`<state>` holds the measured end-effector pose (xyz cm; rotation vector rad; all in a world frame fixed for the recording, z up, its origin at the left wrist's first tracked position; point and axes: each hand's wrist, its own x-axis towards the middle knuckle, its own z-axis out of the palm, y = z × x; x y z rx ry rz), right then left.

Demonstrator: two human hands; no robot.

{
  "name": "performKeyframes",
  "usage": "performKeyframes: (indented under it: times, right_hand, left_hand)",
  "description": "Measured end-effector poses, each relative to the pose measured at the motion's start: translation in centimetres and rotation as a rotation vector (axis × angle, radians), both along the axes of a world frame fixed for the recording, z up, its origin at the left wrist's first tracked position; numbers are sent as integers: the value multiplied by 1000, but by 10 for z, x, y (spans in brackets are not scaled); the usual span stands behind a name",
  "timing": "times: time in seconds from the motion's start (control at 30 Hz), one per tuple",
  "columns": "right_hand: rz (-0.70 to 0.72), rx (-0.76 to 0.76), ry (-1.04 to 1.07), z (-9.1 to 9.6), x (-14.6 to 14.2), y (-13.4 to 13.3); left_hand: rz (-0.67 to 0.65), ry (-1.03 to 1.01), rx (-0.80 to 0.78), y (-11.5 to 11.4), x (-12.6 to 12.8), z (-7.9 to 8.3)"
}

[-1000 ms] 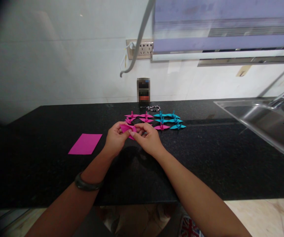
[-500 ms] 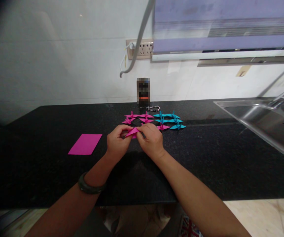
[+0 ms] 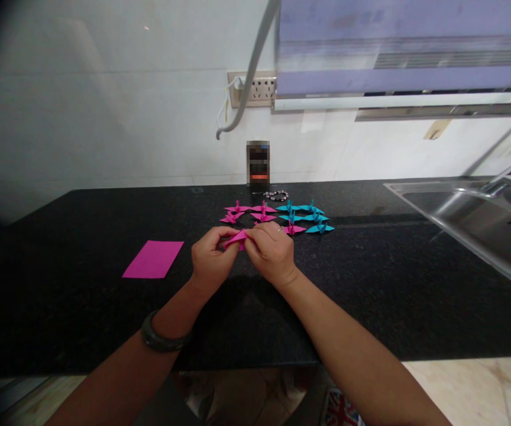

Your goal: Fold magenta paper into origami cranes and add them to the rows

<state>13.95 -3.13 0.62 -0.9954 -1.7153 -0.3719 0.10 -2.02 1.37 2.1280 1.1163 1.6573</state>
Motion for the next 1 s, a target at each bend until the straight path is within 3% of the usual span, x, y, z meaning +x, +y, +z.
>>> performKeyframes:
  times: [0.17,0.27,0.43,0.53,0.63,0.73,0.9,1.0]
  right_hand:
    - [20,-6,-37,1,-1,-2]
    - [24,-69,42,2,-6,-3]
    - [36,-458,351,-3,-14,-1]
    - [77,-629,449,-5,-12,2]
    - [55,-567,494,-5,-5,7]
    - [109,-399,392,0,5,10]
    - [282,-383,69,11,15,7]
    - [272,-410,164,11,12,6]
  left_hand:
    - [17,-4,-41,-2,0,1]
    - [10,-127,-184,2,2,-2]
    - [-181,-554,-489,14,7,-11]
    - [-308,-637,-596,13,9,-9]
    - [-456,-625,-702,7,8,-2]
    - [-604,-637,-845,3,6,5]
    - [-561,-624,-970,6,2,4]
    - [-572,-599,-990,7,1,1]
